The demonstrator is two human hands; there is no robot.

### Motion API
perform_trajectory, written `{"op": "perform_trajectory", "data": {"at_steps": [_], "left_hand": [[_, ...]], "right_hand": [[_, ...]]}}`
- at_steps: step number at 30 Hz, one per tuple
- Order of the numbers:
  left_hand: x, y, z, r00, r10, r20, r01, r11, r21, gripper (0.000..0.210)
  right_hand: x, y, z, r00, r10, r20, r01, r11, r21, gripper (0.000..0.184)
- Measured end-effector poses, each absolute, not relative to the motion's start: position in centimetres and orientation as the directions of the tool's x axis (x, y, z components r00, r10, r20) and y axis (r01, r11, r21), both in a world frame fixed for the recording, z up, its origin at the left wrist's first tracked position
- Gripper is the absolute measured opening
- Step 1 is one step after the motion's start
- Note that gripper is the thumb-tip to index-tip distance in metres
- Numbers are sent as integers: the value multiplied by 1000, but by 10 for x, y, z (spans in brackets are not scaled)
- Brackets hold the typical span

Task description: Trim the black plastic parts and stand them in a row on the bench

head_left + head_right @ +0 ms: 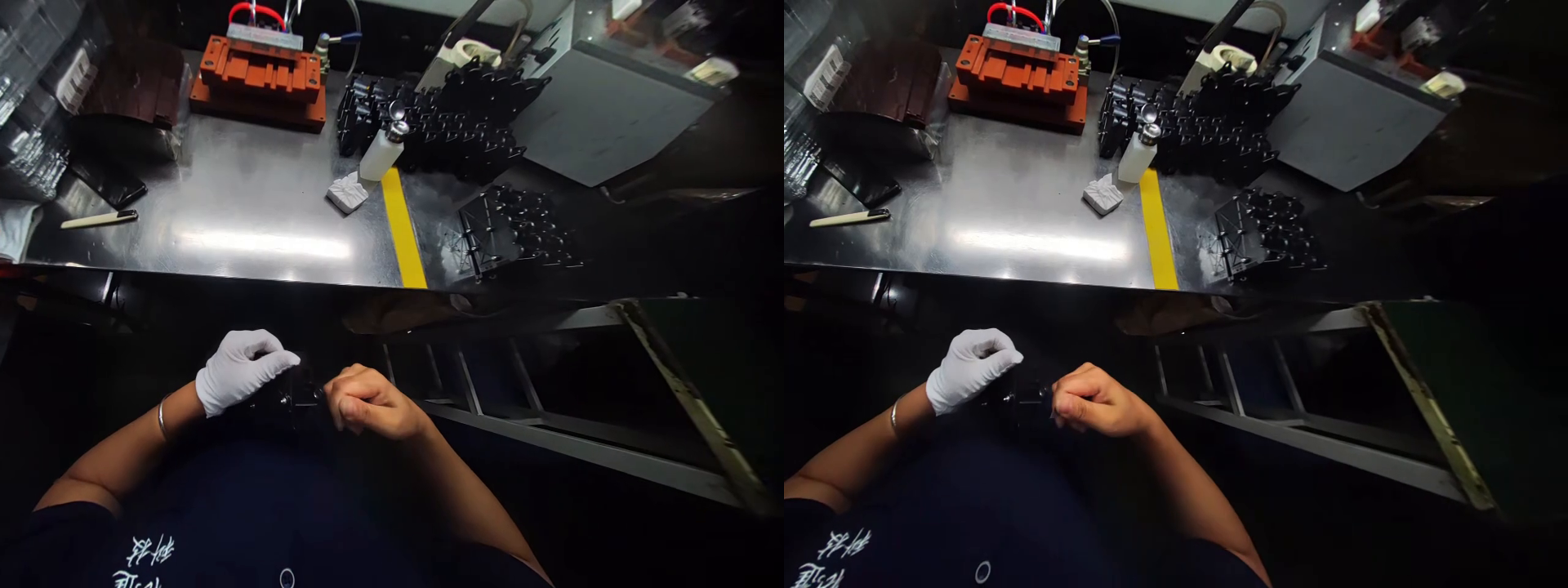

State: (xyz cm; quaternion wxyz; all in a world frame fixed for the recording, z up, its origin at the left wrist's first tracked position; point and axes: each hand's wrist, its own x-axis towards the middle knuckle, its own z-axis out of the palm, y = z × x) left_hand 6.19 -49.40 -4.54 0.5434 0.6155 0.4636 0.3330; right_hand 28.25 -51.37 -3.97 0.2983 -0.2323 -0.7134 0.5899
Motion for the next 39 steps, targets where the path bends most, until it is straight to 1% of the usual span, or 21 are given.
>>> {"op": "perform_trajectory", "data": {"at_steps": [1, 2, 4, 5, 7, 12, 16, 20, 22, 23, 24, 27, 28, 29, 30, 31, 32, 33, 36, 39], "left_hand": [[61, -493, -46, 345, 935, -77, 212, 2, 977, 34], [61, -492, -46, 345, 936, -65, 215, -11, 977, 33], [60, -491, -45, 360, 932, -52, 219, -29, 975, 32], [60, -491, -45, 371, 928, -46, 218, -39, 975, 32], [60, -491, -44, 385, 922, -40, 219, -50, 974, 31], [63, -494, -46, 337, 936, -100, 227, 23, 974, 33], [67, -494, -52, 201, 960, -195, 170, 162, 972, 38], [72, -494, -55, 57, 968, -245, 131, 236, 963, 41], [74, -494, -55, 24, 964, -265, 121, 261, 958, 42], [74, -494, -54, 23, 962, -273, 118, 269, 956, 42], [74, -494, -54, 26, 960, -280, 117, 275, 954, 43], [73, -491, -52, 30, 953, -303, 105, 298, 949, 48], [73, -488, -52, 29, 945, -326, 93, 322, 942, 50], [73, -486, -51, 29, 932, -361, 80, 357, 931, 51], [73, -483, -50, 37, 914, -403, 66, 400, 914, 52], [74, -481, -49, 57, 892, -448, 52, 446, 894, 52], [74, -479, -49, 86, 868, -489, 36, 488, 872, 52], [74, -478, -50, 118, 846, -519, 21, 521, 853, 53], [74, -477, -53, 179, 817, -549, -12, 559, 829, 53], [75, -479, -56, 154, 823, -547, 48, 547, 836, 55]], "right_hand": [[283, -514, -39, -692, 702, 166, 1, 231, -973, 44], [283, -515, -38, -657, 731, 185, 59, 295, -954, 42], [279, -516, -36, -593, 768, 242, 212, 438, -874, 37], [277, -516, -36, -585, 765, 268, 268, 494, -827, 37], [273, -515, -36, -599, 746, 291, 327, 560, -761, 43], [273, -515, -39, -589, 757, 282, 450, 597, -665, 50], [271, -514, -44, -529, 777, 342, 540, 619, -570, 50], [265, -513, -47, -471, 789, 394, 605, 614, -507, 53], [263, -511, -47, -444, 808, 386, 623, 589, -516, 53], [263, -510, -46, -450, 815, 366, 606, 580, -545, 53], [264, -509, -45, -483, 811, 331, 561, 577, -594, 52], [268, -508, -43, -645, 727, 235, 305, 527, -793, 51], [269, -508, -42, -646, 727, 235, 251, 493, -833, 49], [270, -508, -42, -598, 761, 251, 244, 471, -848, 46], [270, -508, -42, -509, 814, 281, 283, 466, -838, 42], [269, -509, -43, -407, 854, 324, 354, 475, -806, 37], [267, -509, -44, -323, 868, 377, 437, 491, -754, 32], [266, -509, -45, -276, 859, 432, 513, 511, -690, 27], [260, -508, -50, -273, 801, 533, 648, 562, -514, 18], [258, -508, -53, -278, 782, 558, 702, 562, -438, 16]]}}
